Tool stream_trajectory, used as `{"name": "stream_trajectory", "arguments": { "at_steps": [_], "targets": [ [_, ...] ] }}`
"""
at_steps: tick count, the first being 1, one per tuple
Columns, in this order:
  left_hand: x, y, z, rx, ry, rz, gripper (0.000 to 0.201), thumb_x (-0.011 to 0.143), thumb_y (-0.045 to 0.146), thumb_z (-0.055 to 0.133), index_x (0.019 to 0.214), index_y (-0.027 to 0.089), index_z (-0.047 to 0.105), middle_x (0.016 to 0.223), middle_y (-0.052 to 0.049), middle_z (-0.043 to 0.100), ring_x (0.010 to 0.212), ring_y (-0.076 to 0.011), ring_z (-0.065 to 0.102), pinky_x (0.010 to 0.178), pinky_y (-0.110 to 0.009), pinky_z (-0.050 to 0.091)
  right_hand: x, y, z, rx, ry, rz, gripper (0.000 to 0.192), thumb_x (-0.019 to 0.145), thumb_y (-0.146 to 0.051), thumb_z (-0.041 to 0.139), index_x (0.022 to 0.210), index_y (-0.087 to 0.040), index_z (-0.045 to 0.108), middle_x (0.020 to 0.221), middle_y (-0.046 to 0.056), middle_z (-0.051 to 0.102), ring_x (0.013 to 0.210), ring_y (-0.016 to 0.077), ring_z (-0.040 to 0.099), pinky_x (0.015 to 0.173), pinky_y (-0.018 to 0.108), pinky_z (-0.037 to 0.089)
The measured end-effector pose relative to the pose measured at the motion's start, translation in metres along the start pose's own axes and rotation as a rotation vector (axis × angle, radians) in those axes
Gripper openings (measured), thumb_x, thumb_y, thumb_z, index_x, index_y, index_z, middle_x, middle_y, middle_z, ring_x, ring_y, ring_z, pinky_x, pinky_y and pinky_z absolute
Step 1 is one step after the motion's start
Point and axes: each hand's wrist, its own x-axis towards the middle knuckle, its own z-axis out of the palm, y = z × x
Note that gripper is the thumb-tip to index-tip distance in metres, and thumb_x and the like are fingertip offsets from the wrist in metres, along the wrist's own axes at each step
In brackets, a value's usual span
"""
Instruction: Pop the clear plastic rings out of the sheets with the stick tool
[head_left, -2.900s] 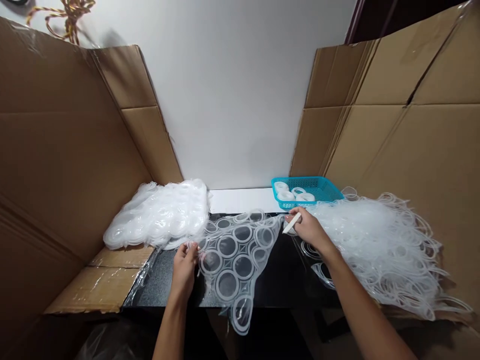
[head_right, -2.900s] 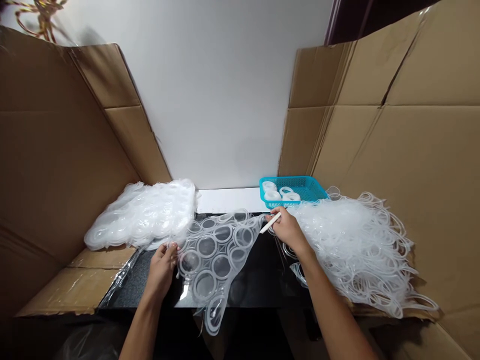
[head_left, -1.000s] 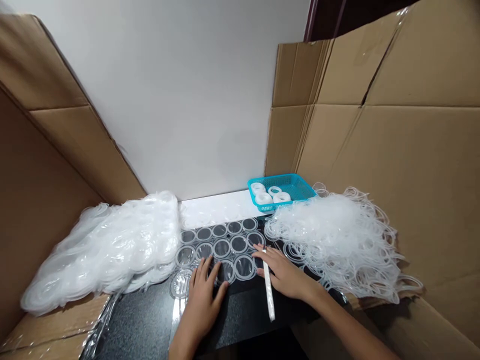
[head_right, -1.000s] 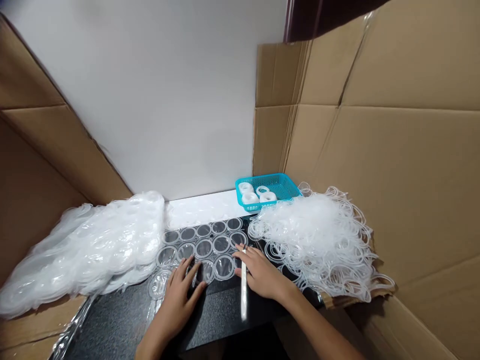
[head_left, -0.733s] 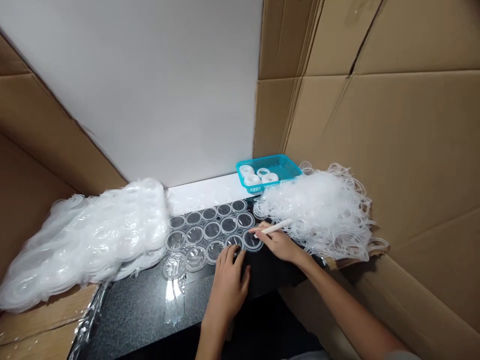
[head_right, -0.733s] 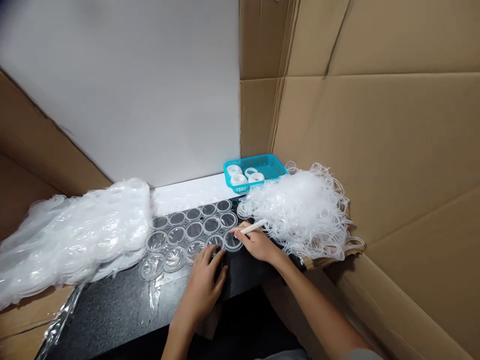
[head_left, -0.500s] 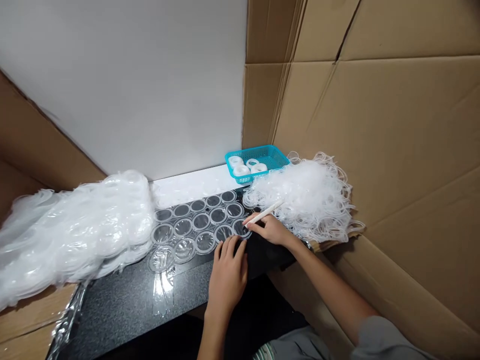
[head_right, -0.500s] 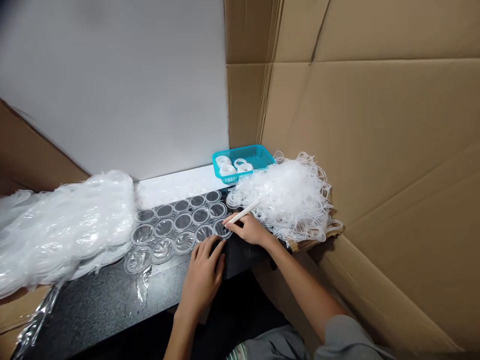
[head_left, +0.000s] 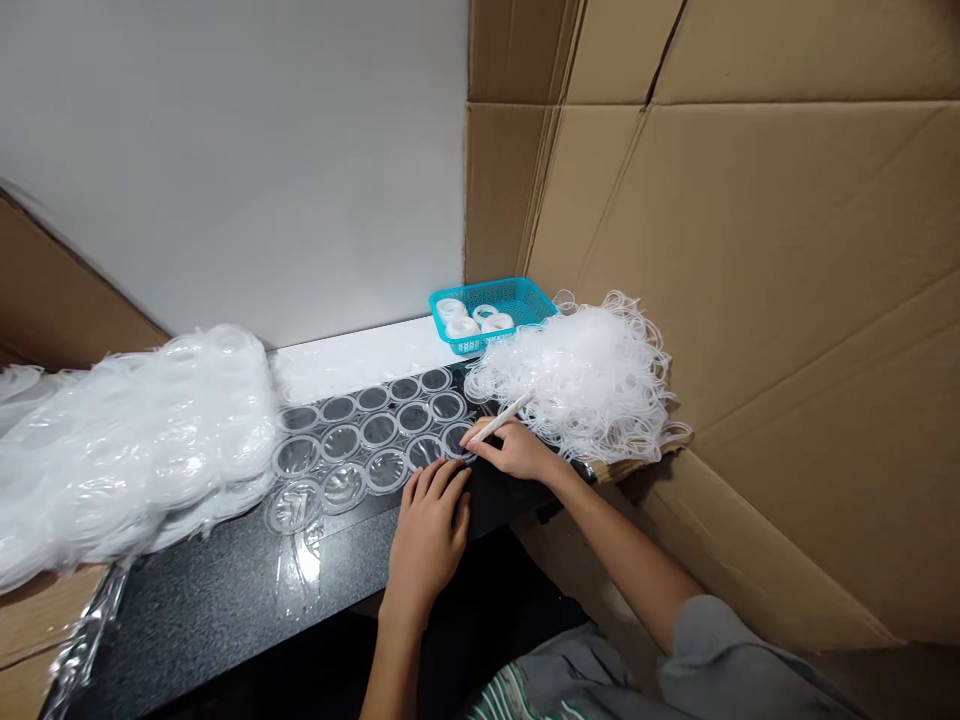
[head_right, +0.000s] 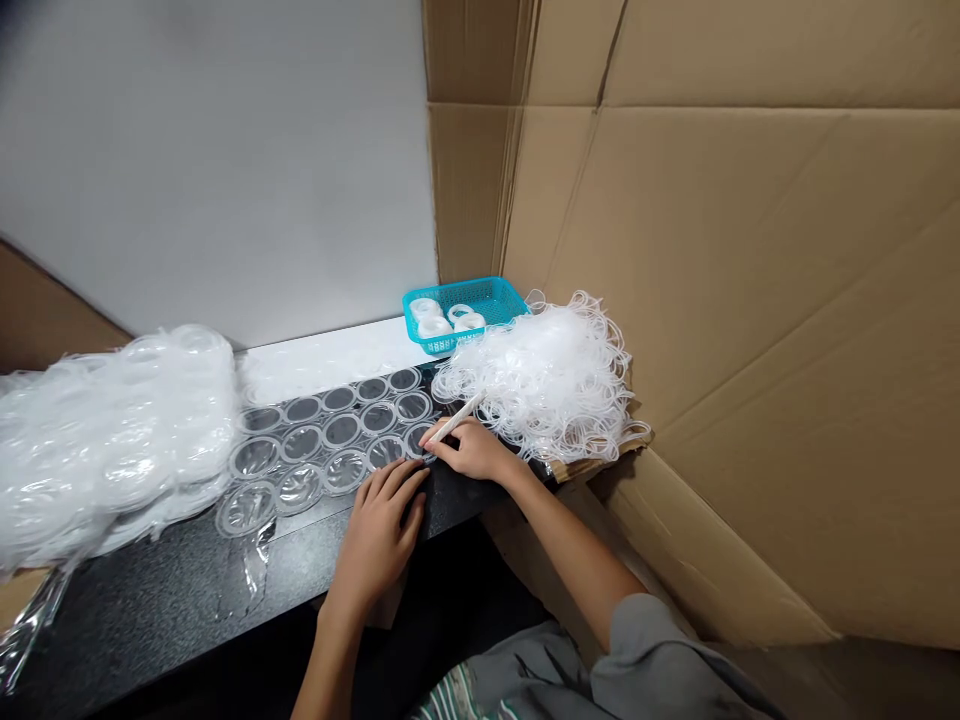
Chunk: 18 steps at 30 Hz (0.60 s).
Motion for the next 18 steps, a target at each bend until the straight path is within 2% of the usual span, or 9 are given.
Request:
{"name": "stream_trajectory", "arguments": {
  "at_steps": [5,8,11,18],
  "targets": [
    [0.007,0.005,0.002,0.062,-0.019,-0.008,0.043,0.102,0.032,0.051,0.144,0.026,0.059,0.151,-0.008,0.06,0.141,-0.0331,0.049,0.12,-0.059,0.035,-0.003,-0.003,0.001,-0.118,-0.065,-0.075,0.022,0.102,-0.024,0.056,0.105,-0.023,0.078,0.109,0.004,0.078,0.108,0.0199,0.071,0.102,0.036,0.053],
    [0.012,0.008,0.005,0.075,-0.017,-0.033,0.048,0.098,0.038,0.056,0.144,0.024,0.057,0.153,-0.01,0.058,0.14,-0.0368,0.049,0.117,-0.062,0.035,-0.006,0.0,0.004,-0.275,-0.075,-0.134,0.026,0.103,-0.023,0.054,0.114,-0.024,0.078,0.126,0.006,0.076,0.118,0.0226,0.069,0.105,0.039,0.05],
    [0.013,0.01,0.007,0.06,-0.006,-0.035,0.046,0.097,0.04,0.057,0.141,0.026,0.058,0.15,-0.01,0.06,0.139,-0.0368,0.049,0.118,-0.062,0.034,-0.007,0.004,0.008,-0.462,-0.036,-0.204,0.031,0.103,-0.019,0.051,0.121,-0.022,0.076,0.139,0.009,0.071,0.117,0.0261,0.07,0.099,0.043,0.047],
    [0.006,0.01,0.003,0.009,-0.014,-0.034,0.041,0.098,0.04,0.058,0.137,0.026,0.061,0.149,-0.008,0.06,0.139,-0.0348,0.049,0.12,-0.06,0.033,0.001,0.003,0.013,-0.568,0.064,-0.167,0.031,0.108,-0.024,0.049,0.124,-0.023,0.075,0.128,0.006,0.077,0.103,0.0238,0.071,0.092,0.042,0.042]
  ]
}}
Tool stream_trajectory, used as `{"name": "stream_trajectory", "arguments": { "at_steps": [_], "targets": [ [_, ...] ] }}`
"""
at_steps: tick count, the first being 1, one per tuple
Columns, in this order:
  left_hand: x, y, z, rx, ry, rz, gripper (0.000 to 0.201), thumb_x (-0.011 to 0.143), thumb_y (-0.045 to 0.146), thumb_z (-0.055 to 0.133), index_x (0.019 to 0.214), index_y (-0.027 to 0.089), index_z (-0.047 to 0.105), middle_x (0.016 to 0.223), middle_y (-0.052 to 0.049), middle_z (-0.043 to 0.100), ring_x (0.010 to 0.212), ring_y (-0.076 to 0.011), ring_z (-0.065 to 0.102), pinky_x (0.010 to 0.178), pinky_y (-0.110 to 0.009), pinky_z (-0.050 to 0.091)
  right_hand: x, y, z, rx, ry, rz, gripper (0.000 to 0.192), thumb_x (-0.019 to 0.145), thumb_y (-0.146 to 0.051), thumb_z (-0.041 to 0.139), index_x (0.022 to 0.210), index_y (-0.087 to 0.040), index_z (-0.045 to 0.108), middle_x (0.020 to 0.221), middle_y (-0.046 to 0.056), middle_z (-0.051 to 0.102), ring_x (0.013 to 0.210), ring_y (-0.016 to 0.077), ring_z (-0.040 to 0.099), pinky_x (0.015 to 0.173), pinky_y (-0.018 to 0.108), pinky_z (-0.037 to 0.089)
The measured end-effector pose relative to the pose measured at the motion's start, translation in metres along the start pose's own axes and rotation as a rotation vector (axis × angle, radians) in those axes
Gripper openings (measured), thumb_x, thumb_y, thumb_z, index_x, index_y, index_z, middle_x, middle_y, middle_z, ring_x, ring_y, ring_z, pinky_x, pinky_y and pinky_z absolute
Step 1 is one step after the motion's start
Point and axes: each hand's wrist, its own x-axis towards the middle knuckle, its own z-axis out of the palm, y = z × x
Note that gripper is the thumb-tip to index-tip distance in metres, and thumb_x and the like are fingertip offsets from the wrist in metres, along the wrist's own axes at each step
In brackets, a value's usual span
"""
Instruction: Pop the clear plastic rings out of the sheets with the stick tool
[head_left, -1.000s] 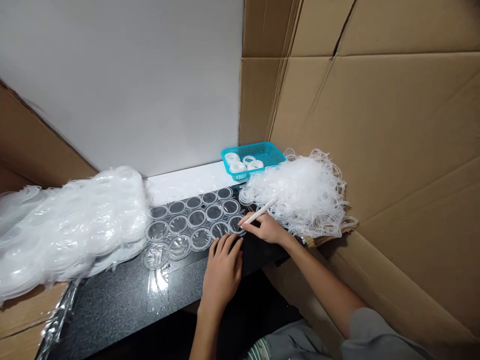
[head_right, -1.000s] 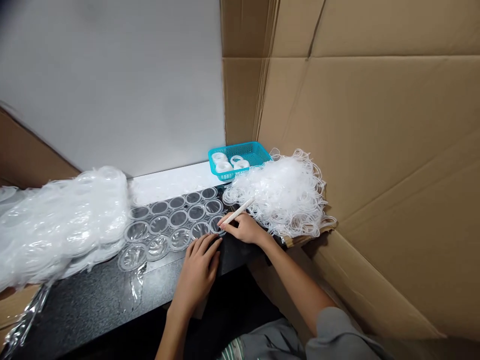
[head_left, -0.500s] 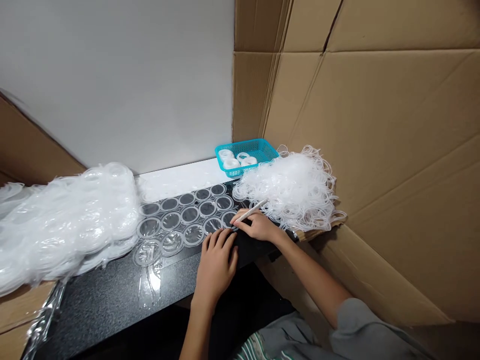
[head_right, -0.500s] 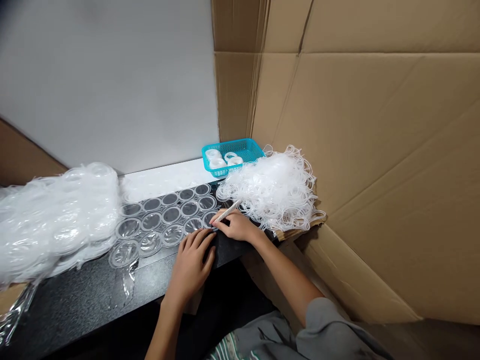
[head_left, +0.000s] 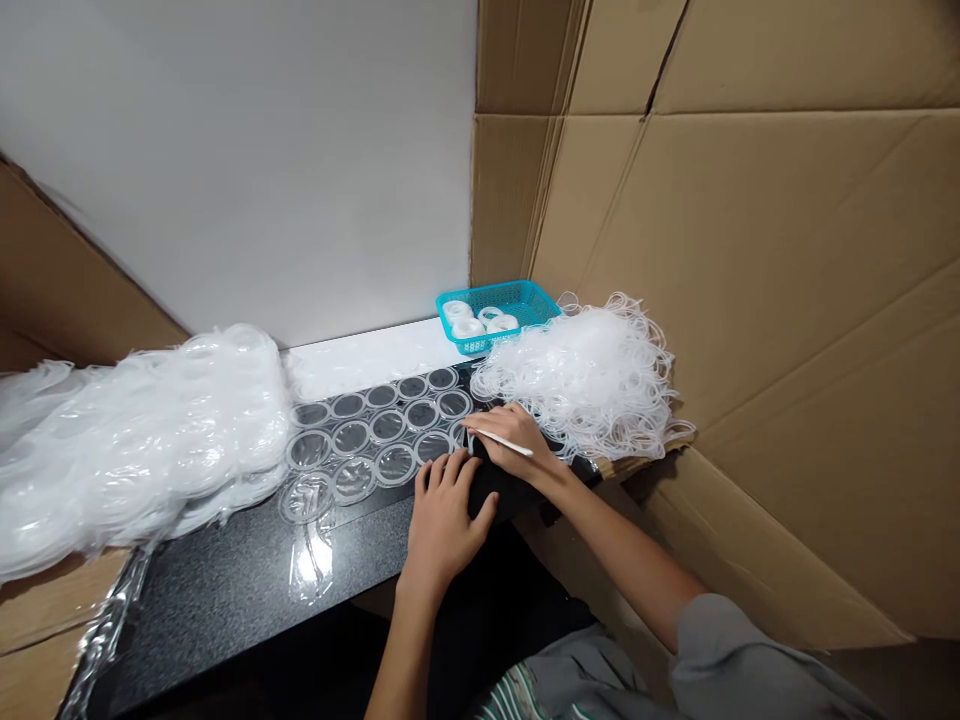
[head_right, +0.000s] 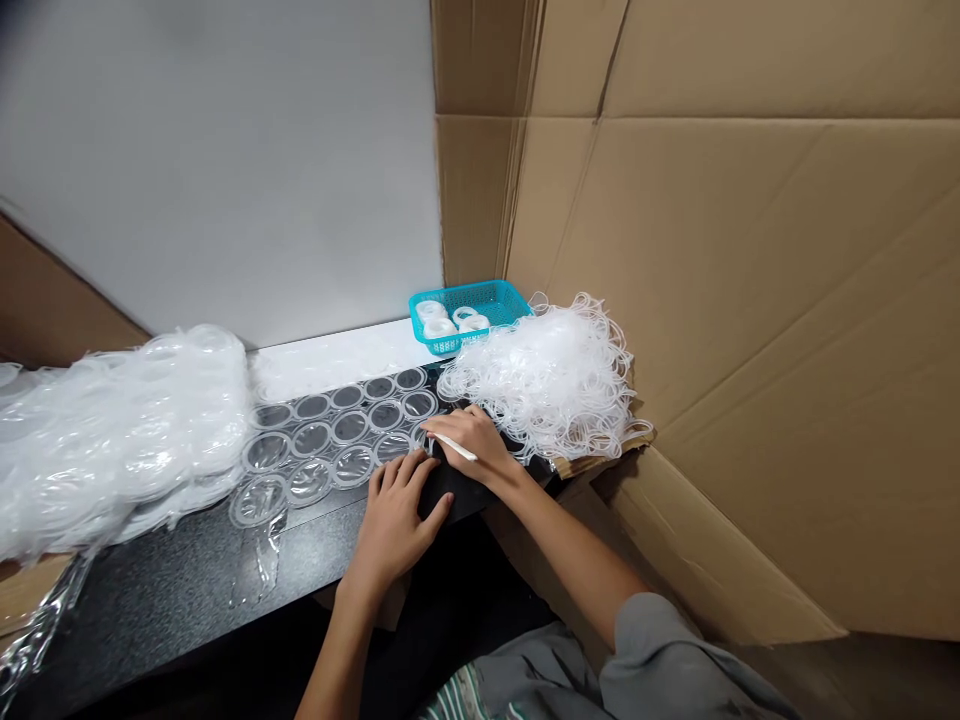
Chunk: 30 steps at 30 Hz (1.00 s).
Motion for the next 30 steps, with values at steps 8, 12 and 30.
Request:
{"name": "stream_trajectory", "arguments": {
  "at_steps": [8,12,30],
  "targets": [
    [-0.003,-0.001,-0.001,-0.022,0.012,0.005,0.04,0.1,0.039,0.058,0.138,0.026,0.061,0.148,-0.007,0.061,0.139,-0.0321,0.05,0.123,-0.058,0.033,0.006,-0.004,-0.003,0.262,0.012,0.12,0.022,0.103,-0.027,0.058,0.103,-0.026,0.08,0.111,0.003,0.082,0.112,0.0241,0.07,0.107,0.043,0.046],
    [-0.007,-0.001,0.0,-0.047,0.04,0.012,0.04,0.102,0.037,0.053,0.141,0.029,0.06,0.148,-0.006,0.062,0.139,-0.0294,0.052,0.125,-0.056,0.032,-0.004,-0.002,-0.01,0.535,0.005,0.2,0.021,0.1,-0.03,0.061,0.101,-0.024,0.08,0.107,0.005,0.081,0.108,0.0224,0.073,0.103,0.039,0.055],
    [-0.009,-0.002,0.002,0.018,0.025,0.028,0.043,0.104,0.039,0.05,0.145,0.029,0.057,0.152,-0.006,0.06,0.143,-0.0299,0.05,0.126,-0.056,0.03,-0.008,-0.002,-0.011,0.532,-0.016,0.212,0.021,0.099,-0.03,0.061,0.098,-0.025,0.082,0.106,0.004,0.082,0.106,0.0231,0.074,0.104,0.04,0.055]
  ]
}}
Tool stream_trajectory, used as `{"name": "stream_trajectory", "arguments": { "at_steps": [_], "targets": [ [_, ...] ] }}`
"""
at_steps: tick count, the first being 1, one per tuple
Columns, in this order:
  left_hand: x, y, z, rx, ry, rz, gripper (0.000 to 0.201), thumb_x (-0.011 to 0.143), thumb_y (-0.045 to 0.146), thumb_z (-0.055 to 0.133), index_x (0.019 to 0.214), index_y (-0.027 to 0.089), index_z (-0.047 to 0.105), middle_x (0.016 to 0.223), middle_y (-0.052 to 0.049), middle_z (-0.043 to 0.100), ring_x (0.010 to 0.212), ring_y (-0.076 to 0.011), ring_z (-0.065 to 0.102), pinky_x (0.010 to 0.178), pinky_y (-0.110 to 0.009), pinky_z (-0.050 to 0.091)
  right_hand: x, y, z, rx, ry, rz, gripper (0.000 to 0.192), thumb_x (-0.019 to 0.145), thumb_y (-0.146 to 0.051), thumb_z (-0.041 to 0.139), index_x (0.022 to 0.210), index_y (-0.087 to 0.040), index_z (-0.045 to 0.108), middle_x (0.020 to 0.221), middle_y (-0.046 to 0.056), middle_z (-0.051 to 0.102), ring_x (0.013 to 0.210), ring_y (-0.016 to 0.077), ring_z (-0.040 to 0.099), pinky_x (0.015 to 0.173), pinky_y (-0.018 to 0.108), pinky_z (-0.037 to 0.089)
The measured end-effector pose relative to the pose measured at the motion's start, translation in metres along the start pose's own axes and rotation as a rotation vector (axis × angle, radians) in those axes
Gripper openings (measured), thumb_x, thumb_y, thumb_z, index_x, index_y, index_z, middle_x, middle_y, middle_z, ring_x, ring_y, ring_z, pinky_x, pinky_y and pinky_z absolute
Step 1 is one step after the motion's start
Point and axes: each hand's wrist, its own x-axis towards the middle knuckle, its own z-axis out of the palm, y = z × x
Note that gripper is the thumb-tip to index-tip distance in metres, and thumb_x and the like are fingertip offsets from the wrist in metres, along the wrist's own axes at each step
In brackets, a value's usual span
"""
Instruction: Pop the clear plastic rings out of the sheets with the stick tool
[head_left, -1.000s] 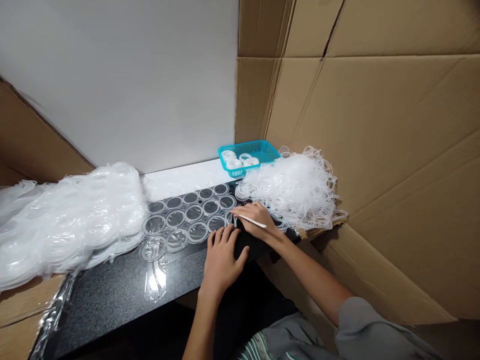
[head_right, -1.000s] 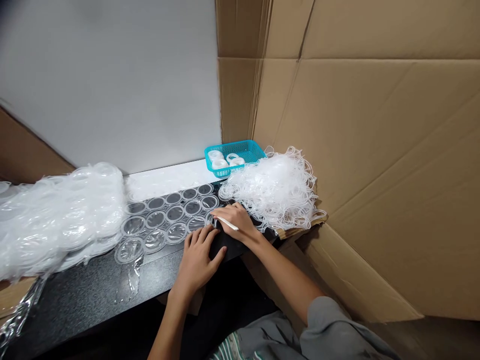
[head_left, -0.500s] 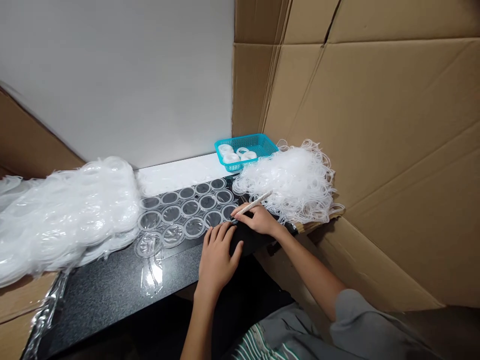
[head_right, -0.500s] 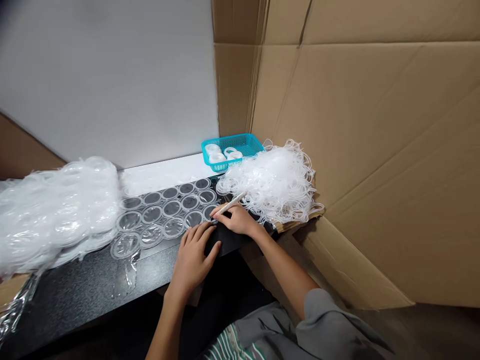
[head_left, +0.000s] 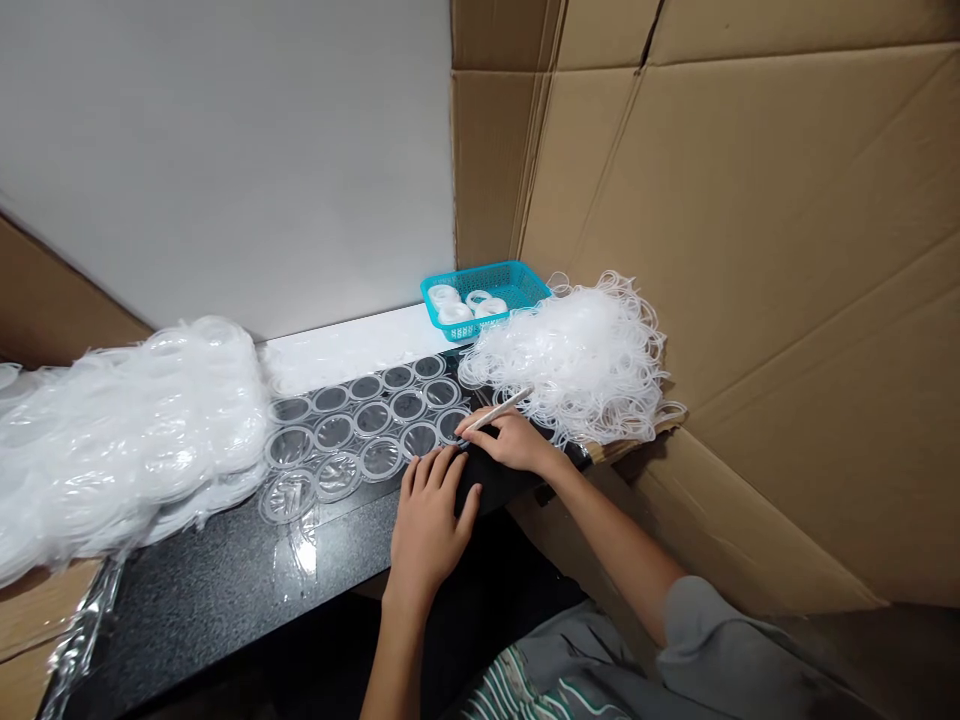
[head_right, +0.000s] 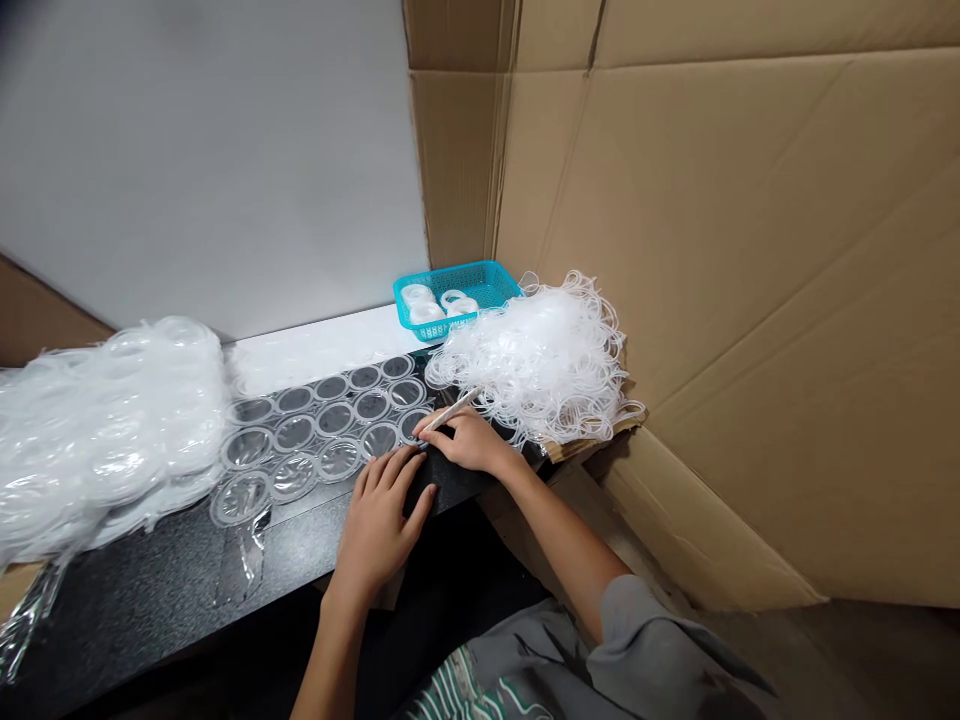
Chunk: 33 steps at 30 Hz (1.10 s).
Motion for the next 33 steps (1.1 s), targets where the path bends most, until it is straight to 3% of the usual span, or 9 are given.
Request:
{"name": "stream_trajectory", "arguments": {
  "at_steps": [6,10,13,17,23,27,33],
  "targets": [
    [0.007,0.005,-0.001,0.007,-0.011,-0.042,0.041,0.103,0.037,0.052,0.143,0.027,0.056,0.154,-0.008,0.058,0.142,-0.0314,0.049,0.123,-0.057,0.031,0.0,-0.001,0.0,-0.205,-0.135,-0.089,0.024,0.104,-0.026,0.057,0.11,-0.027,0.08,0.115,0.002,0.08,0.115,0.0222,0.069,0.108,0.041,0.049],
    [0.01,0.006,-0.002,-0.007,-0.027,-0.053,0.038,0.102,0.036,0.054,0.139,0.025,0.057,0.153,-0.008,0.058,0.14,-0.0314,0.05,0.121,-0.058,0.033,-0.004,0.006,0.007,-0.409,-0.112,-0.215,0.03,0.103,-0.018,0.054,0.12,-0.024,0.077,0.136,0.006,0.073,0.118,0.024,0.068,0.102,0.041,0.05],
    [0.008,0.005,-0.003,-0.004,-0.031,-0.046,0.035,0.103,0.036,0.053,0.136,0.025,0.057,0.15,-0.009,0.059,0.14,-0.0303,0.05,0.122,-0.056,0.032,0.001,0.011,0.01,-0.526,-0.075,-0.288,0.035,0.1,-0.01,0.053,0.126,-0.02,0.075,0.136,0.008,0.073,0.112,0.0241,0.071,0.096,0.039,0.051],
    [0.004,0.005,-0.004,-0.009,-0.032,-0.051,0.034,0.103,0.036,0.054,0.135,0.025,0.058,0.148,-0.008,0.06,0.141,-0.029,0.049,0.124,-0.054,0.031,0.028,0.003,0.001,-0.652,0.032,-0.188,0.034,0.101,-0.012,0.054,0.125,-0.022,0.076,0.129,0.006,0.077,0.106,0.024,0.073,0.091,0.037,0.049],
    [0.0,0.007,-0.005,-0.027,-0.023,-0.069,0.034,0.102,0.035,0.056,0.135,0.026,0.058,0.148,-0.007,0.06,0.141,-0.0292,0.049,0.124,-0.055,0.033,0.079,-0.017,-0.018,-0.678,0.119,-0.036,0.028,0.105,-0.023,0.055,0.117,-0.027,0.08,0.12,0.003,0.08,0.111,0.0251,0.075,0.097,0.036,0.049],
    [-0.001,0.007,-0.005,-0.037,-0.015,-0.074,0.034,0.102,0.034,0.057,0.135,0.026,0.059,0.147,-0.007,0.06,0.141,-0.0296,0.05,0.124,-0.056,0.033,0.089,-0.019,-0.017,-0.622,0.277,0.079,0.029,0.104,-0.025,0.055,0.114,-0.028,0.082,0.12,0.003,0.08,0.111,0.0259,0.075,0.1,0.036,0.051],
    [-0.002,0.007,-0.004,-0.051,-0.006,-0.076,0.036,0.101,0.034,0.058,0.135,0.026,0.06,0.148,-0.007,0.06,0.142,-0.0298,0.05,0.124,-0.058,0.034,0.091,-0.011,-0.016,-0.517,0.417,0.141,0.028,0.103,-0.028,0.056,0.114,-0.029,0.082,0.119,0.002,0.08,0.112,0.0251,0.075,0.1,0.035,0.055]
  ]
}}
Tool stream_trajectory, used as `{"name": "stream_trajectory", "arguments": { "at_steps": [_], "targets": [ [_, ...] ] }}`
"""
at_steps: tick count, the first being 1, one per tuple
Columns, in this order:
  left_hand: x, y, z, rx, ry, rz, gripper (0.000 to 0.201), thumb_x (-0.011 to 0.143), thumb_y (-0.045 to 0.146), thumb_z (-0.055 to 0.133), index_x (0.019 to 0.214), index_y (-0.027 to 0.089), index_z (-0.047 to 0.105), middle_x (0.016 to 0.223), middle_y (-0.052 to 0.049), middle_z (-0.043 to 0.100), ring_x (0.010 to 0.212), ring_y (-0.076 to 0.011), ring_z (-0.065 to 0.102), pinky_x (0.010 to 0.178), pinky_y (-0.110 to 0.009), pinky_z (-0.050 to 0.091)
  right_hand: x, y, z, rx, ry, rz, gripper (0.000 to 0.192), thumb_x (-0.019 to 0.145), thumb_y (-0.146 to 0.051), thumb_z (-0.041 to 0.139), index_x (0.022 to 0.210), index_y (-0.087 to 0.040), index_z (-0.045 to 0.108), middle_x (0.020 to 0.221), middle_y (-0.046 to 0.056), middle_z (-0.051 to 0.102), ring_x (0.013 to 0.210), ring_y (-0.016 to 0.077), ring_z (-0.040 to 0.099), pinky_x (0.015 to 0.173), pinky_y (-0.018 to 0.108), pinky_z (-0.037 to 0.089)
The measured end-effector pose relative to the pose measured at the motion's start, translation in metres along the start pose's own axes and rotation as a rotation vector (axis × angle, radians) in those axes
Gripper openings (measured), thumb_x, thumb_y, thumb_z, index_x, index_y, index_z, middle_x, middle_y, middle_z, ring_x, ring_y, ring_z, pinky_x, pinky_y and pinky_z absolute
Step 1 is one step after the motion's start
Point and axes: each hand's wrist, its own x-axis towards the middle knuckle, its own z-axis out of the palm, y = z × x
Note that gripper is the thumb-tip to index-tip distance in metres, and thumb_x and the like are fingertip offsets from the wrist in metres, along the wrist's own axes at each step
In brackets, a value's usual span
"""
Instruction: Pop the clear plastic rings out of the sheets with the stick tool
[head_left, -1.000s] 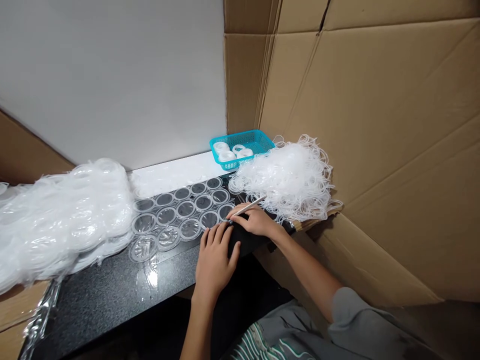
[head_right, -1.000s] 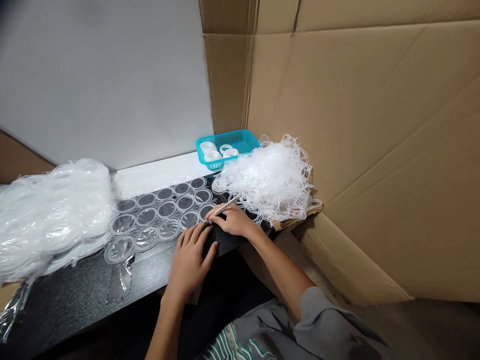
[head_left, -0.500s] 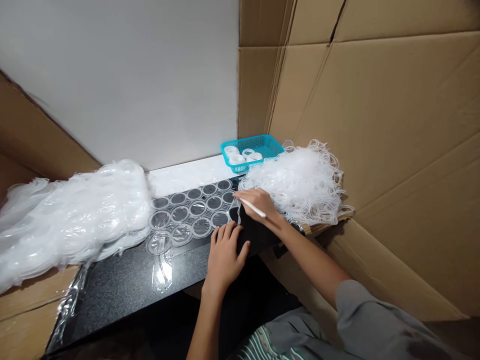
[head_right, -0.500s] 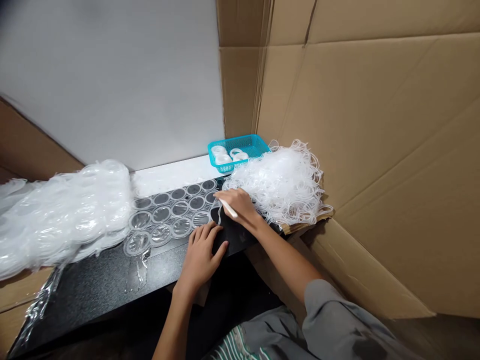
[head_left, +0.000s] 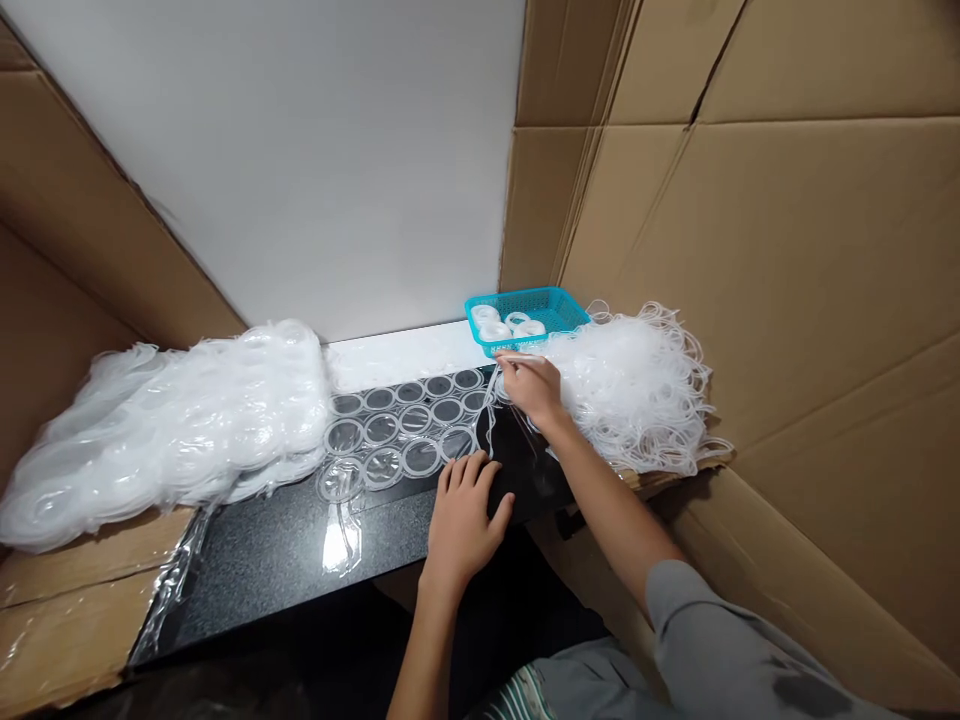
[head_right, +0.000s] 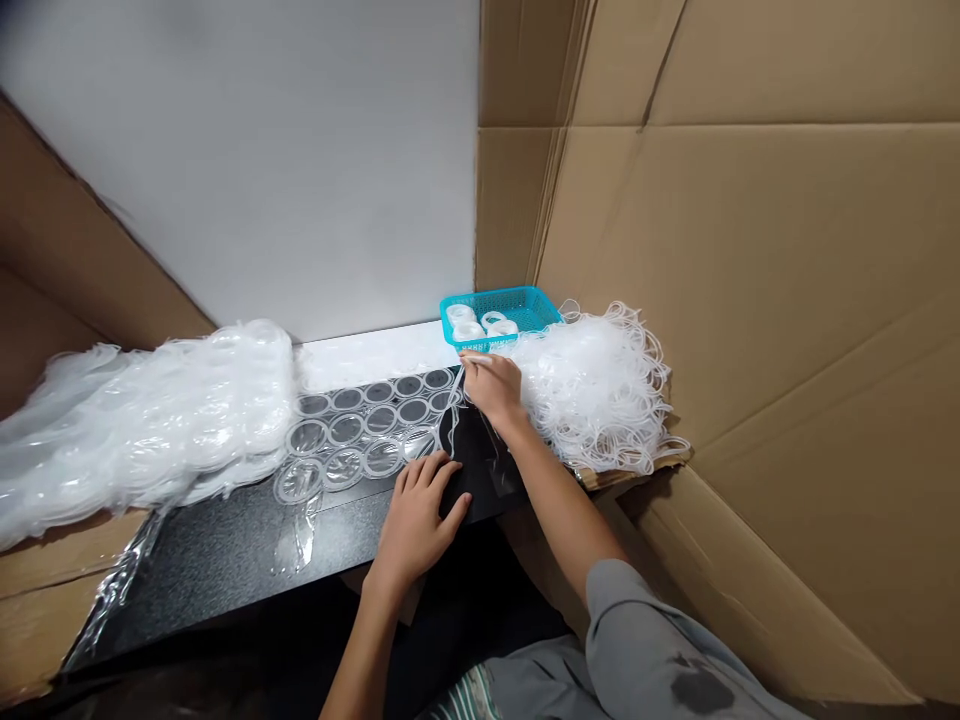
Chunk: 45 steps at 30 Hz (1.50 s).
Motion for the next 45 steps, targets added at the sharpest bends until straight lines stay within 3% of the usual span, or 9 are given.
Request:
{"name": "stream_trajectory", "arguments": {
  "at_steps": [3,5,11,13,18,26,31,37,45],
  "targets": [
    [0.0,0.002,0.0,-0.015,0.004,-0.003,0.036,0.1,0.034,0.06,0.135,0.026,0.06,0.148,-0.008,0.06,0.142,-0.0301,0.05,0.125,-0.059,0.033,0.007,0.008,-0.006,0.039,0.103,0.062,0.029,0.102,-0.028,0.056,0.116,-0.024,0.081,0.121,0.006,0.08,0.115,0.0271,0.074,0.102,0.037,0.055],
    [0.0,0.003,0.0,-0.047,0.015,0.001,0.035,0.098,0.033,0.062,0.133,0.026,0.062,0.145,-0.008,0.062,0.14,-0.0302,0.051,0.125,-0.06,0.032,0.007,0.008,-0.01,0.116,0.074,0.03,0.029,0.102,-0.028,0.055,0.114,-0.023,0.082,0.121,0.006,0.08,0.118,0.0265,0.073,0.107,0.038,0.053],
    [-0.006,-0.013,-0.011,-0.258,0.15,-0.032,0.024,0.103,0.03,0.054,0.122,0.026,0.068,0.137,-0.008,0.066,0.129,-0.0249,0.061,0.113,-0.047,0.049,-0.031,-0.013,0.002,0.439,-0.584,-0.256,0.022,0.099,-0.033,0.062,0.105,-0.027,0.082,0.116,0.001,0.081,0.114,0.0225,0.073,0.107,0.035,0.052],
    [-0.011,-0.023,-0.014,-0.214,0.204,-0.076,0.024,0.103,0.031,0.054,0.12,0.026,0.069,0.134,-0.009,0.067,0.126,-0.0264,0.063,0.11,-0.048,0.051,-0.046,-0.017,0.013,0.52,-0.682,-0.293,0.019,0.097,-0.032,0.065,0.098,-0.025,0.082,0.112,0.002,0.081,0.108,0.0223,0.075,0.104,0.035,0.053],
    [-0.021,-0.034,-0.015,-0.116,0.197,-0.106,0.029,0.103,0.032,0.053,0.128,0.025,0.066,0.138,-0.009,0.066,0.13,-0.0275,0.06,0.113,-0.049,0.048,-0.062,-0.012,0.029,0.622,-0.667,-0.255,0.015,0.093,-0.031,0.069,0.093,-0.022,0.082,0.106,0.004,0.082,0.104,0.023,0.076,0.105,0.038,0.053],
    [-0.004,-0.026,-0.014,0.021,0.158,-0.232,0.05,0.101,0.036,0.056,0.149,0.025,0.052,0.149,-0.011,0.06,0.137,-0.0355,0.052,0.111,-0.057,0.044,-0.057,-0.011,0.026,0.736,-0.553,-0.277,0.013,0.091,-0.026,0.069,0.083,-0.019,0.075,0.097,0.007,0.077,0.101,0.022,0.072,0.1,0.037,0.055],
    [0.002,-0.029,-0.016,0.023,0.13,-0.237,0.044,0.099,0.036,0.057,0.142,0.027,0.059,0.15,-0.009,0.061,0.132,-0.0361,0.052,0.108,-0.057,0.045,-0.057,-0.01,0.021,0.758,-0.651,-0.279,0.012,0.09,-0.026,0.071,0.081,-0.019,0.074,0.1,0.006,0.076,0.102,0.0204,0.072,0.099,0.035,0.056],
    [-0.005,-0.024,-0.017,-0.013,0.156,-0.234,0.05,0.101,0.035,0.055,0.148,0.022,0.048,0.141,-0.013,0.064,0.133,-0.0337,0.053,0.11,-0.054,0.044,-0.059,-0.008,0.023,0.693,-0.661,-0.354,0.01,0.09,-0.024,0.07,0.084,-0.019,0.077,0.1,0.005,0.078,0.099,0.0196,0.073,0.1,0.035,0.055],
    [-0.011,-0.024,-0.017,-0.038,0.225,-0.18,0.026,0.101,0.032,0.054,0.123,0.023,0.064,0.13,-0.012,0.061,0.122,-0.0293,0.059,0.106,-0.048,0.047,-0.058,-0.009,0.017,0.638,-0.663,-0.35,0.011,0.091,-0.021,0.071,0.087,-0.02,0.08,0.099,0.004,0.081,0.099,0.0192,0.074,0.1,0.033,0.053]
  ]
}}
